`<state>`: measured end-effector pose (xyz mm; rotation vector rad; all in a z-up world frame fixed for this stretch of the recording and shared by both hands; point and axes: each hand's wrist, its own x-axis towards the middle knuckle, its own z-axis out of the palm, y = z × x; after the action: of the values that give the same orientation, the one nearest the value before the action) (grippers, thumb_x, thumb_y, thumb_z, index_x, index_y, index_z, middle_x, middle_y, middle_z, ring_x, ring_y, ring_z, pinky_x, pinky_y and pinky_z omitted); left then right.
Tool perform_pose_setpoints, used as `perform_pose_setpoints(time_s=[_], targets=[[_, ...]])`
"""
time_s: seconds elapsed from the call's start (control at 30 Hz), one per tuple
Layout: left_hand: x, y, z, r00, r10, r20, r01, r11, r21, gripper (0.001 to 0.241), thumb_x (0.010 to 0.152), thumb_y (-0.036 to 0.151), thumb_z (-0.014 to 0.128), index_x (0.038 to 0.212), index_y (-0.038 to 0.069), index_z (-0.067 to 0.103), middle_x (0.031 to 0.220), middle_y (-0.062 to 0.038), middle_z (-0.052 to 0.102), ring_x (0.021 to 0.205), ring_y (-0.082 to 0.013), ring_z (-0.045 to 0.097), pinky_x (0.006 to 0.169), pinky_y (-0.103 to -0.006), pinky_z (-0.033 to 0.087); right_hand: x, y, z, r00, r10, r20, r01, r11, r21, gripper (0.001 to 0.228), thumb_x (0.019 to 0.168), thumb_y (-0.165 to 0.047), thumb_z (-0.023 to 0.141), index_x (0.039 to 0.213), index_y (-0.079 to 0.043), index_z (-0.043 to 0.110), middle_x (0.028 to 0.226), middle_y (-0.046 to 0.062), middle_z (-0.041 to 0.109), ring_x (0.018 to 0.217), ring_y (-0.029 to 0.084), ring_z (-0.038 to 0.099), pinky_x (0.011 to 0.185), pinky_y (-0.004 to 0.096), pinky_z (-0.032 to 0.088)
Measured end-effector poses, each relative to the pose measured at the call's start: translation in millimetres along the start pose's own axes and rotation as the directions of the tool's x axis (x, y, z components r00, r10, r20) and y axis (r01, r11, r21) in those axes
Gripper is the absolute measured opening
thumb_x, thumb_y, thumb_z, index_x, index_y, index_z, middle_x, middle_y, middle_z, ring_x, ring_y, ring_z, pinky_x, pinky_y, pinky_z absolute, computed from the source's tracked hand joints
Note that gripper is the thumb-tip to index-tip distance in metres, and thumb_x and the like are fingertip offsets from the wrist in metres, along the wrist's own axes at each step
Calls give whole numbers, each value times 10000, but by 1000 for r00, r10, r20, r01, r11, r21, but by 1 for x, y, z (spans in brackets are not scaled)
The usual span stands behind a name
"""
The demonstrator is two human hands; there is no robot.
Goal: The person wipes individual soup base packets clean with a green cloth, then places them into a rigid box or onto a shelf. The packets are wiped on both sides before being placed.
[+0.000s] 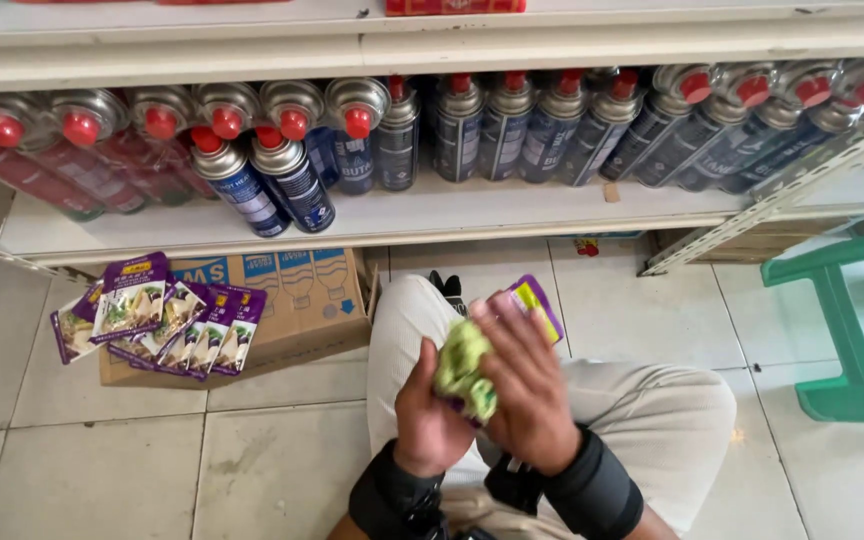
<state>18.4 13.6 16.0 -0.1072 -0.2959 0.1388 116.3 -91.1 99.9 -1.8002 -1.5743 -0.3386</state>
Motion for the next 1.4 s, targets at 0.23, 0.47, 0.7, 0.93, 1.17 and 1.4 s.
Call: perform_pose_setpoints(time_s=[0.23, 0.47, 0.7, 0.93, 1.17, 1.4], targets=[[7, 11, 43, 963, 195, -184, -67, 841, 538, 771, 1039, 474, 492, 1609, -16, 320, 1548, -170, 506, 1405, -285, 510, 1183, -422, 390, -17, 29, -2, 901, 405, -154, -385, 912, 142, 385, 949, -3, 532, 1330, 31, 581, 1460, 164, 601, 1431, 348, 527, 1344, 597, 204], [-8, 2, -16, 989, 61, -135, -43, 990, 134, 676, 1169, 468, 507, 1646, 25, 326, 1526, -178, 506, 1403, -293, 509, 1206, -435, 390, -4, -13, 5, 998, 67, -14, -68, 996, -49, 154, 948, -99, 580, 1098, -71, 598, 1528, 156, 544, 1532, 355, 356, 1288, 586, 104], [4, 5, 53, 961, 226, -160, -67, 749, 659, 787, 966, 327, 638, 1600, -22, 325, 1511, -130, 539, 1391, -244, 537, 1175, -377, 423, -1, 29, 0, 943, 291, -162, -303, 952, -50, 309, 1026, -95, 491, 1301, 5, 592, 1568, 201, 510, 1553, 386, 342, 1295, 539, 95], [3, 19, 39, 959, 228, -168, -36, 687, 726, 610, 1013, 281, 627, 1464, -111, 504, 1413, -204, 611, 1267, -268, 623, 1104, -385, 476, -58, 48, -16, 610, 753, 249, -597, 229, 769, 476, 980, -119, 579, 1429, 27, 516, 1253, 138, 695, 1093, 178, 665, 922, 310, 540], [19, 7, 72, 859, 508, 64, 150, -370, 917, 621, 923, 391, 763, 1433, 110, 546, 1246, -126, 679, 1170, -206, 696, 1035, -364, 568, -45, 36, -43, 628, 752, 202, -561, 257, 787, 339, 894, 2, 714, 1215, 49, 616, 1005, 82, 746, 863, 129, 686, 742, 276, 562], [12, -11, 77, 984, -96, 152, -174, -718, 674, 967, 764, 345, 867, 1560, 60, 399, 1635, -298, 254, 1532, -509, 183, 1193, -667, 171, -55, 30, -30, 681, 710, 178, -503, 278, 818, 251, 959, -45, 666, 1198, 29, 644, 1050, 47, 713, 946, 95, 638, 812, 257, 516]])
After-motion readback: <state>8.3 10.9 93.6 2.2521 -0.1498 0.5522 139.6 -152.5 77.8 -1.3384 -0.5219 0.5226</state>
